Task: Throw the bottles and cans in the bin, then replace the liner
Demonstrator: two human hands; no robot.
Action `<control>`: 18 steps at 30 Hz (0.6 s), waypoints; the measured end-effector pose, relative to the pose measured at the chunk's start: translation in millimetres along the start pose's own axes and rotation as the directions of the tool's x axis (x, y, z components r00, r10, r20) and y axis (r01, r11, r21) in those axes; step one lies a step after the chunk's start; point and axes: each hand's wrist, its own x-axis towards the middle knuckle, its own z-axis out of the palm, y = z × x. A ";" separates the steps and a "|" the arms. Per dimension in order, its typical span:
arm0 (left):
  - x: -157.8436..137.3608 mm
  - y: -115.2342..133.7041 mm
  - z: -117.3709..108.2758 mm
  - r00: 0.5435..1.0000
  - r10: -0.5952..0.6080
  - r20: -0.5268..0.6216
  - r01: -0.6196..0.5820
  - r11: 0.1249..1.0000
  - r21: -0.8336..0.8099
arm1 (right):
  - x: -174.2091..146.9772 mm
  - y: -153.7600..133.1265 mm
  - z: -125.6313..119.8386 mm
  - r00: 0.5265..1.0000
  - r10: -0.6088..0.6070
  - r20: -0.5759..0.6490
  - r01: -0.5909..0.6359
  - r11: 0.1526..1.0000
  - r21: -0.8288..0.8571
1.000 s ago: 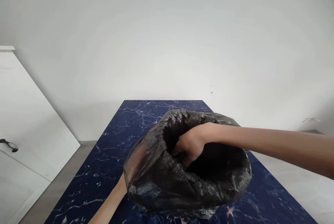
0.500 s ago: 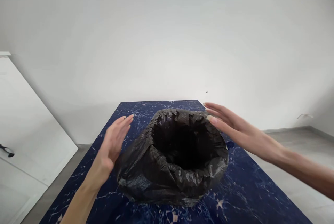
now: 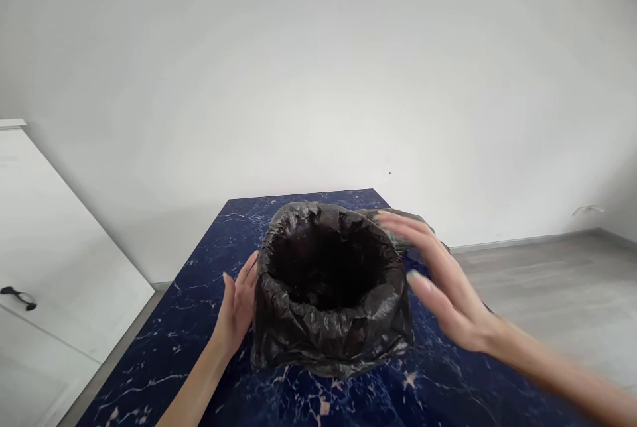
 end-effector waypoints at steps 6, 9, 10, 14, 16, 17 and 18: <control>14.1 -6.7 -9.8 0.946 -0.035 -0.321 0.063 0.995 0.078 | 8.1 -20.4 -4.3 0.924 -0.300 0.236 0.331 0.938 -0.105; 12.8 -16.9 -8.8 0.949 -0.009 -0.315 0.050 0.991 0.122 | 12.7 -25.7 -8.7 0.923 -0.315 0.221 0.343 0.934 -0.102; 12.0 -20.6 -8.0 0.950 0.000 -0.312 0.045 0.990 0.136 | 12.0 -27.6 -14.0 0.922 -0.309 0.232 0.340 0.934 -0.110; 11.8 -31.2 -5.6 0.957 0.036 -0.287 0.018 0.982 0.186 | -4.6 -34.0 -48.1 0.933 -0.231 0.275 0.283 0.945 -0.166; 13.1 -34.0 -6.4 0.959 0.051 -0.277 0.010 0.977 0.212 | -18.4 -32.8 -66.0 0.941 -0.190 0.279 0.253 0.945 -0.209; 13.8 -35.1 -7.5 0.961 0.055 -0.273 0.008 0.974 0.226 | -25.9 -30.6 -74.2 0.946 -0.172 0.275 0.240 0.941 -0.237; 14.5 -36.2 -8.9 0.962 0.058 -0.267 0.008 0.971 0.240 | -33.5 -27.5 -81.8 0.951 -0.152 0.270 0.226 0.936 -0.271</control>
